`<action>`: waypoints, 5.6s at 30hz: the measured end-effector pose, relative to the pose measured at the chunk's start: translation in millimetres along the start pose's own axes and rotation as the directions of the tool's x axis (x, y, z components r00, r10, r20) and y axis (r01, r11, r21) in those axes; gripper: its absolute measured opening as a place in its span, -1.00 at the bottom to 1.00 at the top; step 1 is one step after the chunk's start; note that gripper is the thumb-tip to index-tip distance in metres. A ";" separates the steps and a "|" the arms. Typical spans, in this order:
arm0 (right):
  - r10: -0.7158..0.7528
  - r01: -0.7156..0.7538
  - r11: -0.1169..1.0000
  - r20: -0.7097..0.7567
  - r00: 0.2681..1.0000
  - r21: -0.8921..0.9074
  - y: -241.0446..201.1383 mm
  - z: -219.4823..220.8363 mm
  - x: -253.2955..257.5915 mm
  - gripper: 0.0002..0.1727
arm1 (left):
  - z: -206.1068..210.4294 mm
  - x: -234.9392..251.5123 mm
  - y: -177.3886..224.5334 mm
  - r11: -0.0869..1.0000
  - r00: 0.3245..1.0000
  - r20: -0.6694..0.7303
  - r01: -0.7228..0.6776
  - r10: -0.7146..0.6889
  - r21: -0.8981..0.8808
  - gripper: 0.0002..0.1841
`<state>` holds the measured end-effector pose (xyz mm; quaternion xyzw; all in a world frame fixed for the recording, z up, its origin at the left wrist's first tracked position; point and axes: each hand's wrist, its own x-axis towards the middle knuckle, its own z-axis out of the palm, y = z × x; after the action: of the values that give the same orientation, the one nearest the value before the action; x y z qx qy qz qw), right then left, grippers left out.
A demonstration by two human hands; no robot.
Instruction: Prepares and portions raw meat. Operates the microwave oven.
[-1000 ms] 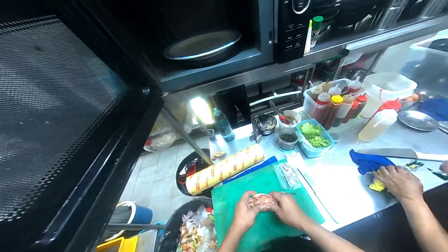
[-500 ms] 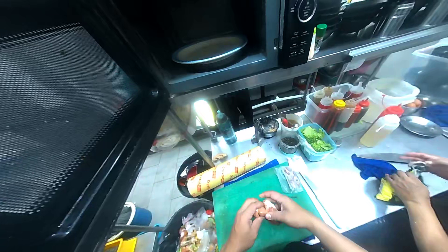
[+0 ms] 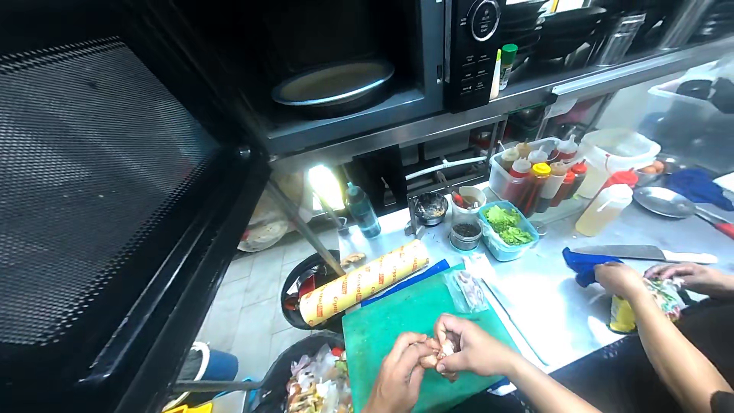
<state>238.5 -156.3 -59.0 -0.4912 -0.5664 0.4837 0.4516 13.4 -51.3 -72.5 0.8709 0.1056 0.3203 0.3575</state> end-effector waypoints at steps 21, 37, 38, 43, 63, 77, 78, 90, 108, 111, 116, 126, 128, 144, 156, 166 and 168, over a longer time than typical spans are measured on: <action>-0.029 -0.023 0.969 -0.203 0.979 -0.244 -7.2 20.6 2.9 -0.35 | 20.4 24.1 32.6 0.434 0.598 0.058 0.642 -0.800 -0.632 -0.61; 0.244 -0.240 0.970 -0.127 0.961 0.048 5.2 18.4 11.2 -0.22 | 13.8 23.6 5.0 0.088 0.545 0.184 0.434 -0.818 -0.897 -0.40; 0.245 -0.238 0.969 -0.122 0.962 0.071 5.6 17.3 12.2 -0.27 | 13.9 21.7 2.2 0.090 0.582 0.208 0.440 -0.786 -0.894 -0.41; 0.298 -0.225 0.885 -0.125 0.946 0.407 10.8 19.2 16.4 -0.42 | 3.1 26.7 -0.1 0.382 0.737 0.275 0.587 -0.618 -0.714 -0.21; -0.103 0.072 0.992 -0.355 0.929 -0.100 -19.4 20.5 17.6 -0.58 | 18.4 30.9 15.1 0.542 0.775 -0.080 0.360 -0.627 -0.760 -0.59; 0.074 0.041 0.895 -0.239 0.968 0.445 -62.7 22.2 6.8 -0.34 | -22.8 45.1 14.1 0.938 0.923 -0.190 -0.307 0.335 0.164 -0.80; 0.072 0.058 0.882 -0.256 0.964 0.468 -62.0 22.9 7.9 -0.33 | -20.2 45.2 14.8 0.940 0.927 -0.210 -0.267 0.311 0.214 -0.80; -0.116 0.143 0.989 -0.389 0.914 0.040 -41.8 23.7 5.4 -0.14 | -32.2 51.6 40.5 0.692 0.831 0.165 0.538 -0.531 -0.481 -0.52; 0.185 -0.068 0.961 -0.437 0.880 0.269 -20.9 39.7 7.9 -0.54 | 3.6 50.5 38.2 0.719 0.749 -0.052 0.612 -0.661 -0.330 -0.79; 0.218 -0.071 0.943 -0.444 0.869 0.325 -15.8 39.3 6.9 -0.64 | 5.4 52.7 37.0 0.417 0.587 0.042 0.622 -0.808 -0.663 -0.71; 0.275 -0.070 0.812 -0.273 0.922 0.580 -17.7 33.2 8.4 -0.44 | 6.4 46.6 25.5 0.030 0.489 0.238 0.478 -0.839 -0.878 -0.57; 0.019 -0.195 0.933 -0.500 0.866 -0.301 -2.2 42.5 3.9 -0.53 | 8.6 43.3 14.5 0.714 0.748 0.068 0.653 -0.660 -0.253 -0.32; 0.089 -0.219 0.950 -0.478 0.874 -0.224 -3.1 35.6 7.3 -0.59 | 12.2 44.2 14.3 0.701 0.738 -0.011 0.636 -0.675 -0.323 -0.49; -0.044 0.018 0.998 -0.497 0.867 -0.057 5.5 9.8 2.2 -0.82 | 7.3 41.3 0.4 0.130 0.694 0.152 0.337 -0.704 -0.932 -0.56; -0.061 0.015 0.994 -0.450 0.891 -0.105 3.4 11.0 4.5 -0.65 | 3.8 53.7 13.9 0.669 0.640 0.310 0.743 -0.703 -0.016 -0.66; -0.147 -0.040 0.946 -0.532 0.834 -0.323 2.0 14.7 22.7 -0.54 | 11.6 59.6 19.6 0.814 0.816 -0.012 0.578 -0.579 0.049 -0.64; -0.067 -0.071 0.967 -0.513 0.856 -0.245 -1.0 14.1 24.8 -0.49 | 11.5 57.4 17.2 0.858 0.862 -0.073 0.506 -0.501 0.090 -0.63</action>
<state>221.8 -133.2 -58.9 -0.6575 -0.4811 0.2577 0.5194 64.3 -46.3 -39.2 0.8231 0.3547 0.2301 0.3793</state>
